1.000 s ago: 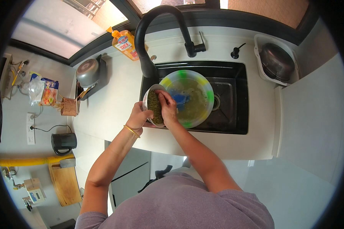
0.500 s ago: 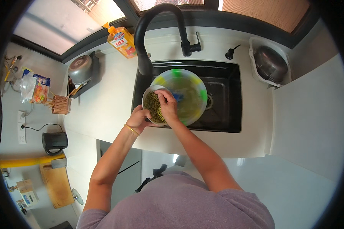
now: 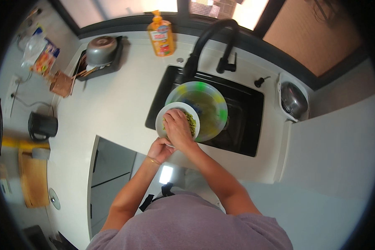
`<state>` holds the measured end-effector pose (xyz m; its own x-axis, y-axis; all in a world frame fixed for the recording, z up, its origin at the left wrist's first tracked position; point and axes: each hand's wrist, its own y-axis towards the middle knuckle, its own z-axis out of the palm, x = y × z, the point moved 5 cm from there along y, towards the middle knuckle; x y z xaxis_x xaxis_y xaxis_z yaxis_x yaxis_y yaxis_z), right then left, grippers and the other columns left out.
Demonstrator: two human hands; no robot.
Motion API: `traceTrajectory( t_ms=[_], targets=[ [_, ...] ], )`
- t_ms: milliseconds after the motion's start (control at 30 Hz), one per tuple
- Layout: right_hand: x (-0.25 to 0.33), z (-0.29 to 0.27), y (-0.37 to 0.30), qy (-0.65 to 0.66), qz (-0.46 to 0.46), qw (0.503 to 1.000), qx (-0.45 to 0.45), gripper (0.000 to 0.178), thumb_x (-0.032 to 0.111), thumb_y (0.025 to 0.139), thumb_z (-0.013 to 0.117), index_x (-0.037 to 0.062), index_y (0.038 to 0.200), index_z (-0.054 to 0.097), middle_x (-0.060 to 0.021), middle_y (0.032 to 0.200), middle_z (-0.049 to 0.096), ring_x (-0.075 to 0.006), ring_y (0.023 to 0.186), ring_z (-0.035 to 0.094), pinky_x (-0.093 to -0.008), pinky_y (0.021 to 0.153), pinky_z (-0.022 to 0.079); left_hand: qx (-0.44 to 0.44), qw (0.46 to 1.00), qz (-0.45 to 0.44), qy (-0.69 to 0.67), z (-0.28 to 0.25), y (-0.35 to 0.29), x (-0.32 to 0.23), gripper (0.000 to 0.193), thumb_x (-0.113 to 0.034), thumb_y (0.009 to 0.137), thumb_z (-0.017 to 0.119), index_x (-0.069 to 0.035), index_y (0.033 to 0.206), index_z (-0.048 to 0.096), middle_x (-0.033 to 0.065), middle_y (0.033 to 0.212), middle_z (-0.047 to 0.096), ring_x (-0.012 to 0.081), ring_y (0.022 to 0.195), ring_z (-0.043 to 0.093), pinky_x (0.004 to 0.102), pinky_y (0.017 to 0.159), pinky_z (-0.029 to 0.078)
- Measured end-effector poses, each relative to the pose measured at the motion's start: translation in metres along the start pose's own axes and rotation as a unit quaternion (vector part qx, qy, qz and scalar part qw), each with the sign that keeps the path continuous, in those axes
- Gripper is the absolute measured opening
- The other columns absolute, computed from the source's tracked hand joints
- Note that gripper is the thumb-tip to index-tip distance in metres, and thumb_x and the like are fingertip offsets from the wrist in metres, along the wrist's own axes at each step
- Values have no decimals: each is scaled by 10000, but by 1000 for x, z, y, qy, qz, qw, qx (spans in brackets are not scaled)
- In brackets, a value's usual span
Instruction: The person washes a bowl and a pot with a sponge in a sink, puts mung beans into the pot, and pours water from a large bottle into the pot.
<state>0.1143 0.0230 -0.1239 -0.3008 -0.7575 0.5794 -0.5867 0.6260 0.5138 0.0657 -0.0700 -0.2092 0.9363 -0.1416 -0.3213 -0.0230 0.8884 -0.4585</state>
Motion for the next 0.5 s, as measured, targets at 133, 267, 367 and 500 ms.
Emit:
traceTrajectory(
  t_ms=[133, 267, 367, 500],
  targets=[
    [35, -7, 6, 98, 14, 995, 4, 107, 67, 877, 573, 2, 899, 654, -116, 884, 642, -291, 864, 618, -381, 816, 481, 23, 999, 15, -19, -12, -35, -8, 589, 67, 720, 456, 8, 1306, 435, 165, 1280, 528, 325, 1163, 547, 510, 1014, 446],
    [93, -35, 30, 249, 67, 966, 21, 126, 70, 913, 543, -7, 919, 643, -127, 848, 658, -282, 799, 640, -346, 728, 504, 19, 998, 51, -26, -29, -79, -27, 581, 73, 721, 450, 36, 1300, 424, 180, 1276, 526, 345, 1154, 555, 510, 1010, 455],
    [129, -38, 26, 256, 111, 960, 9, 119, 38, 895, 538, -9, 922, 644, -135, 845, 657, -308, 806, 637, -366, 731, 505, 25, 997, 70, -35, -46, -110, -33, 576, 74, 724, 447, 49, 1299, 413, 197, 1280, 519, 357, 1154, 557, 521, 1010, 453],
    [145, 27, -6, 157, -126, 970, 136, 132, -3, 877, 519, 4, 926, 641, -125, 830, 652, -303, 806, 640, -380, 736, 508, 38, 994, 78, -62, -54, -143, -36, 584, 74, 726, 442, 59, 1307, 396, 211, 1301, 502, 366, 1168, 546, 538, 1013, 447]
  ],
)
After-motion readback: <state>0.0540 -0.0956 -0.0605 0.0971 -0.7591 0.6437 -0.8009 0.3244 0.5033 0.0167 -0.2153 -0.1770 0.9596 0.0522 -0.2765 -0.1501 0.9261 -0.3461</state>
